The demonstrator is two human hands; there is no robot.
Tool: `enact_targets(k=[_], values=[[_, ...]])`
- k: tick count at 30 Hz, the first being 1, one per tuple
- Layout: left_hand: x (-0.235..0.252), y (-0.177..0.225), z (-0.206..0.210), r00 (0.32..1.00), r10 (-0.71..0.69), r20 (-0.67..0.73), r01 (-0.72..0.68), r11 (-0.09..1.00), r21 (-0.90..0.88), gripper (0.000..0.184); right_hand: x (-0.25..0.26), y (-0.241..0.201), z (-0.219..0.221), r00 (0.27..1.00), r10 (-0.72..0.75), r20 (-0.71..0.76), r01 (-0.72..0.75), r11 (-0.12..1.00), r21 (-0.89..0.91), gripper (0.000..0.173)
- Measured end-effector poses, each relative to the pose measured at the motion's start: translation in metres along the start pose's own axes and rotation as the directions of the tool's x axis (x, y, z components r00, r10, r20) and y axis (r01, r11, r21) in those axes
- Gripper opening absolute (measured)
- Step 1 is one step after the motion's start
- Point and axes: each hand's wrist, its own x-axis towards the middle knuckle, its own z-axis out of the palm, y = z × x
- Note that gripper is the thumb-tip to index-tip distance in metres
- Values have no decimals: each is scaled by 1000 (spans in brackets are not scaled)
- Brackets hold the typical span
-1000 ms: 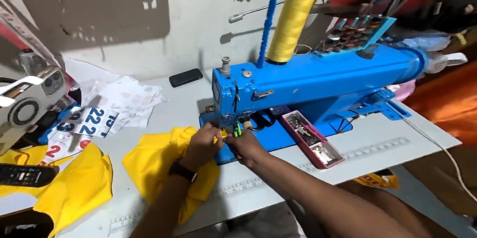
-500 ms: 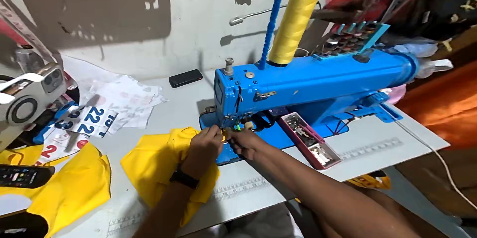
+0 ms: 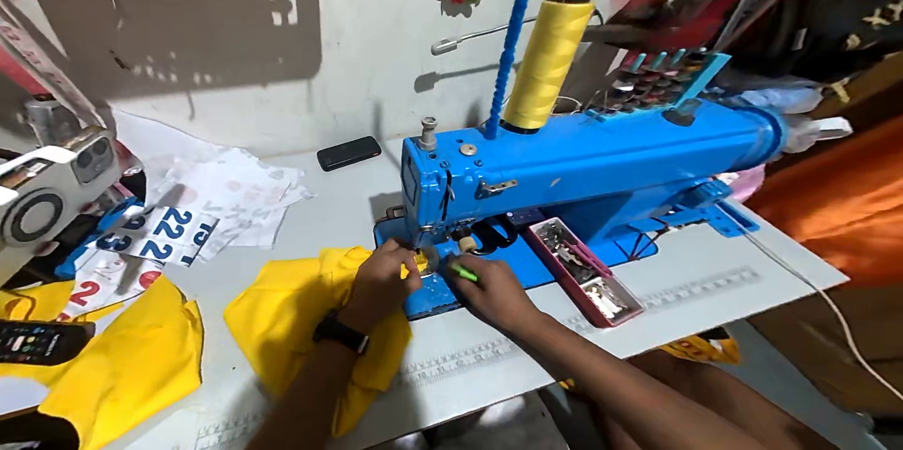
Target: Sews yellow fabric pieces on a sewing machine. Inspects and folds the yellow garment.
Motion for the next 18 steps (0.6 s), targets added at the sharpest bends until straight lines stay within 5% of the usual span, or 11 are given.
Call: enact_targets(k=[3, 6, 12, 18], values=[[4, -3, -5, 996, -40, 75, 49, 991, -121, 19, -6, 12, 8, 962, -266, -61, 264, 964, -35, 25], [5, -5, -8, 993, -52, 103, 70, 981, -180, 20, 3, 17, 24, 824, -540, -172, 490, 831, -263, 20], [4, -8, -8, 996, -26, 84, 46, 968, -246, 18, 26, 5, 44, 740, -631, -232, 469, 732, -494, 9], [2, -9, -9, 999, 4, 49, 11, 955, -295, 15, 34, 4, 50, 716, -655, -241, 459, 702, -545, 11]])
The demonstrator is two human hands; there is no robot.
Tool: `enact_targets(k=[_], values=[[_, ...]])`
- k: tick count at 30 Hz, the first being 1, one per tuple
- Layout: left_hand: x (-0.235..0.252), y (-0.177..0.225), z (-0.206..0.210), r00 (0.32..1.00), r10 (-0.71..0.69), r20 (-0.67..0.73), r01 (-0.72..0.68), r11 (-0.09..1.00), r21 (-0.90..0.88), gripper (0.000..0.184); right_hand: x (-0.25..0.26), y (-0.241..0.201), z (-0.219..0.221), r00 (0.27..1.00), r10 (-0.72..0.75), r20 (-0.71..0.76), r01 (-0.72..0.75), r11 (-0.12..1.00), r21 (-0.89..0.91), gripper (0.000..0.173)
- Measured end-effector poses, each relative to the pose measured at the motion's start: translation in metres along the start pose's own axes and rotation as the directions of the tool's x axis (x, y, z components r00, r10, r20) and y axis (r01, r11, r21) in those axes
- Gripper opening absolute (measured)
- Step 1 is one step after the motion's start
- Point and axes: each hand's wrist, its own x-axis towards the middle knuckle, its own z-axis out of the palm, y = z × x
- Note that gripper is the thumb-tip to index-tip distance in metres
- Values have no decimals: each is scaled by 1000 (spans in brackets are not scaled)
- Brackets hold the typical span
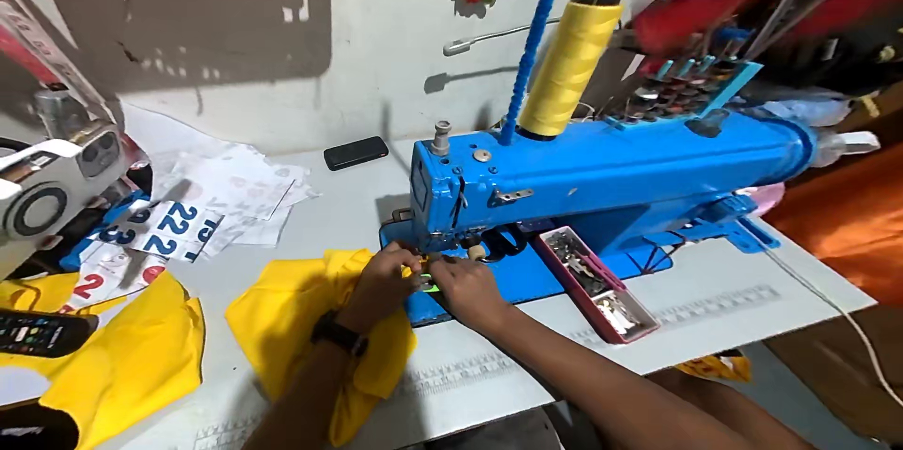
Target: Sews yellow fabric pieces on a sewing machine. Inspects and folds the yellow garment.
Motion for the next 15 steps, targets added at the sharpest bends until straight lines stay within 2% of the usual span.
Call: enact_targets(k=[4, 7, 10, 15], values=[[-1, 0, -3, 999, 33, 19, -33, 999, 21, 17, -1, 4, 0, 998, 16, 63, -21, 996, 85, 17], [-2, 2, -1, 999, 50, 15, -51, 993, 104, 17, -3, 10, -6, 989, -6, 147, -19, 986, 167, 16], [-2, 12, 0, 1000, -16, 0, 16, 977, 213, 22, -4, 15, -14, 972, -15, 233, -39, 974, 224, 17], [-6, 18, 8, 998, -39, -50, 55, 924, 378, 27, -5, 19, -19, 956, -77, 283, 8, 971, 239, 16]])
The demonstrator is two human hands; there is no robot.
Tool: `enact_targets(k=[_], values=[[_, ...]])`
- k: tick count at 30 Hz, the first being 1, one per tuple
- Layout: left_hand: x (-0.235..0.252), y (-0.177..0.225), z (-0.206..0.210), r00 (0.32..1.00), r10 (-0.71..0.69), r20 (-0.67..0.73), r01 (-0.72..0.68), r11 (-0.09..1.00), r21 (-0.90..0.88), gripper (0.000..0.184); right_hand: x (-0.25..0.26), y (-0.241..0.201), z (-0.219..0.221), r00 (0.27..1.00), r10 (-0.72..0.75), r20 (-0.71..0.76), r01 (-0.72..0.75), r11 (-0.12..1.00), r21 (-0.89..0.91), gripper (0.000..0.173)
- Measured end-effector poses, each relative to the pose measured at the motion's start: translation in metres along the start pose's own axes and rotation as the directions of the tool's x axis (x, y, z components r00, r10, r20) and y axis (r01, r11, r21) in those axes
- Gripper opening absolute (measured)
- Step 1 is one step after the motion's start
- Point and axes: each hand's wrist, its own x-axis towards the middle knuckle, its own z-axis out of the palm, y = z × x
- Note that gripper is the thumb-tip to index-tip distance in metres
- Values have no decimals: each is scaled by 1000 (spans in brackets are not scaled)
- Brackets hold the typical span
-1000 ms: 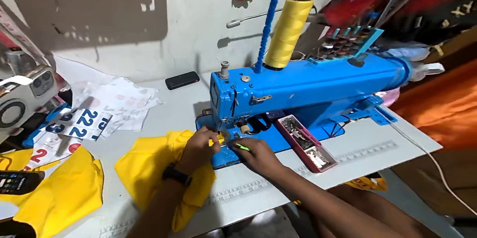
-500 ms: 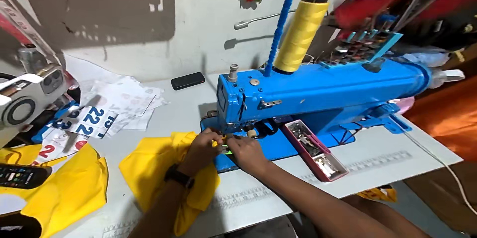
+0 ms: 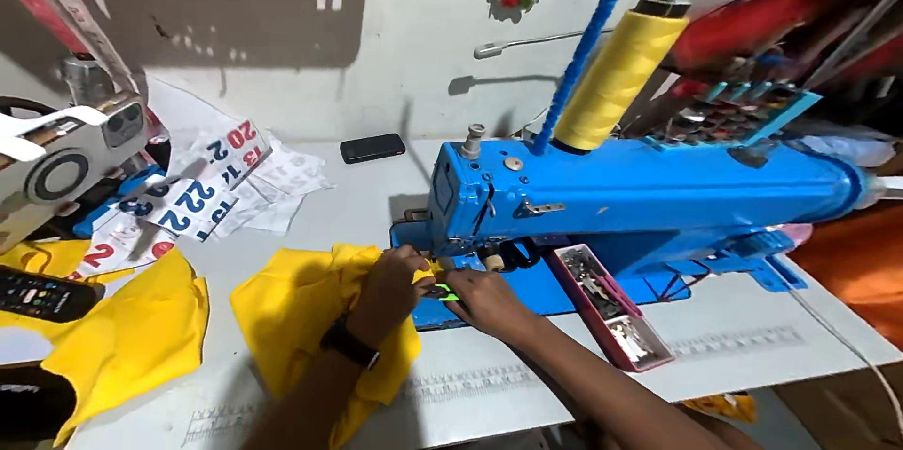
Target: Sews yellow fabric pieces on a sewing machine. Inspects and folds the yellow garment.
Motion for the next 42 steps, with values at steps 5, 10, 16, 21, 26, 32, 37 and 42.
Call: enact_targets(k=[5, 10, 16, 21, 26, 32, 37, 42], values=[[-1, 4, 0, 999, -36, 36, 34, 998, 49, 29, -13, -6, -5, 1000, -23, 17, 25, 994, -107, 20], [0, 5, 1, 996, -75, 58, 70, 995, 74, 30, -30, -10, -3, 1000, 5, -26, -9, 987, -162, 38], [0, 6, 3, 994, -95, 46, 90, 992, 90, 31, -29, -9, 2, 995, 60, -84, -69, 991, -113, 43], [-11, -4, 7, 995, 29, -91, -31, 999, -17, 23, -22, -13, 1, 994, 100, -38, -104, 987, -125, 39], [-19, -13, 2, 950, 311, -41, -300, 939, 171, 24, -23, -13, 7, 995, 58, -82, -71, 983, -168, 38], [-21, -34, 5, 865, 501, -20, -472, 829, 301, 33, -25, -12, 9, 993, 52, -106, -69, 983, -168, 36], [-21, -37, 7, 866, 497, -43, -468, 839, 278, 35, -25, -12, 9, 991, 59, -117, -79, 982, -173, 38], [-21, -38, 7, 867, 496, -46, -463, 837, 291, 35, -25, -13, 9, 991, 65, -116, -86, 979, -182, 39]])
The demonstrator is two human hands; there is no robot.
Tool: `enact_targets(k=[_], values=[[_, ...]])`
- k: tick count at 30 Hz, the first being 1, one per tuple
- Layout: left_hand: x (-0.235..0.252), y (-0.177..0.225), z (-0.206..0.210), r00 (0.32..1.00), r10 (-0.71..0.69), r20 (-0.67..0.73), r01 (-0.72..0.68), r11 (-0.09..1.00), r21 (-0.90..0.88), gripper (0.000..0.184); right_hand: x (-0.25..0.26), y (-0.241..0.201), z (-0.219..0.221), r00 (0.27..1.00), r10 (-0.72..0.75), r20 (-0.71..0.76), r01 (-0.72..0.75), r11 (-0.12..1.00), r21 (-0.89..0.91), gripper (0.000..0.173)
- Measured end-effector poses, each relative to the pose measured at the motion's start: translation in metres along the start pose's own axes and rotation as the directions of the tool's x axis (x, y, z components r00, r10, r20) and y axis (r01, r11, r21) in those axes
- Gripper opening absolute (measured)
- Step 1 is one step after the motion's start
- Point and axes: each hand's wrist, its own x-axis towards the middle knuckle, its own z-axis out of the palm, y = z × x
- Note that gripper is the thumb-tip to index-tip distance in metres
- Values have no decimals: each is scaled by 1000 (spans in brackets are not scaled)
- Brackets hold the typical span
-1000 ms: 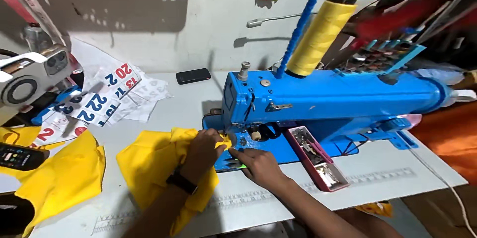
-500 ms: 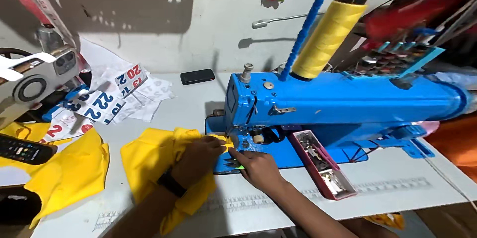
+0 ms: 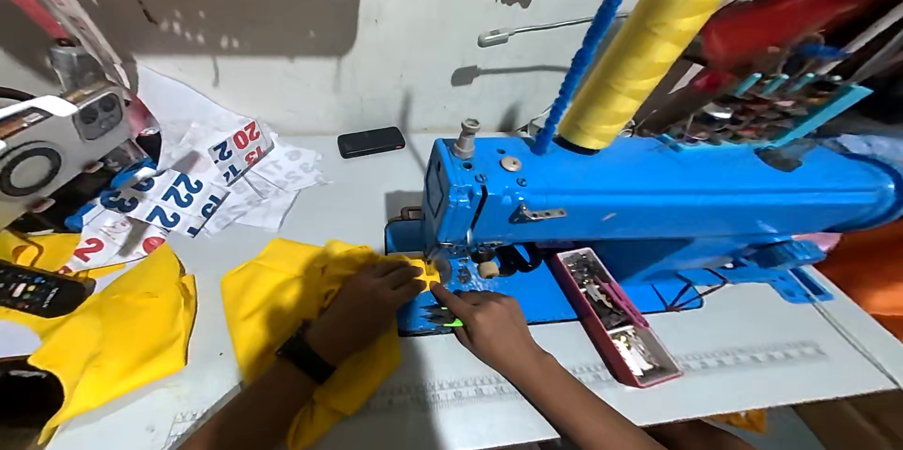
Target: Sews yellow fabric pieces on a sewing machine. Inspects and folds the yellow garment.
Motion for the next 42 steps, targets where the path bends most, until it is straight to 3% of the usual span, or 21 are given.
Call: enact_targets(k=[7, 10, 13, 17, 22, 26, 31, 36, 42], values=[[6, -10, 1, 1000, 5, 9, -5, 1000, 0, 35, 6, -2, -4, 995, 60, 75, -62, 998, 15, 38], [10, -16, 1, 1000, 23, 10, -23, 1000, -14, 34, -5, 0, -31, 984, 174, 36, -177, 978, 109, 35], [11, -18, 0, 999, 26, 20, -26, 999, -19, 33, -40, 19, -86, 900, 425, -102, -414, 903, 114, 33], [12, -18, -1, 999, 3, 35, -1, 999, -37, 32, -104, 87, -122, 739, 561, -374, -646, 747, -156, 35], [14, -20, 0, 999, -9, 36, 10, 999, -39, 33, -141, 142, -121, 795, 501, -341, -595, 753, -280, 45], [16, -19, -1, 998, -24, 51, 25, 1000, -13, 34, -147, 144, -111, 788, 501, -359, -601, 751, -273, 40], [16, -19, -3, 996, -25, 88, 28, 999, -38, 36, -153, 147, -107, 776, 603, -186, -631, 734, -251, 40], [12, -15, 0, 999, -19, 51, 21, 999, -33, 37, -153, 144, -111, 785, 553, -279, -617, 740, -268, 41], [16, -10, -4, 986, -116, 118, 121, 992, -29, 38, -134, 128, -139, 779, 537, -323, -617, 747, -248, 40]])
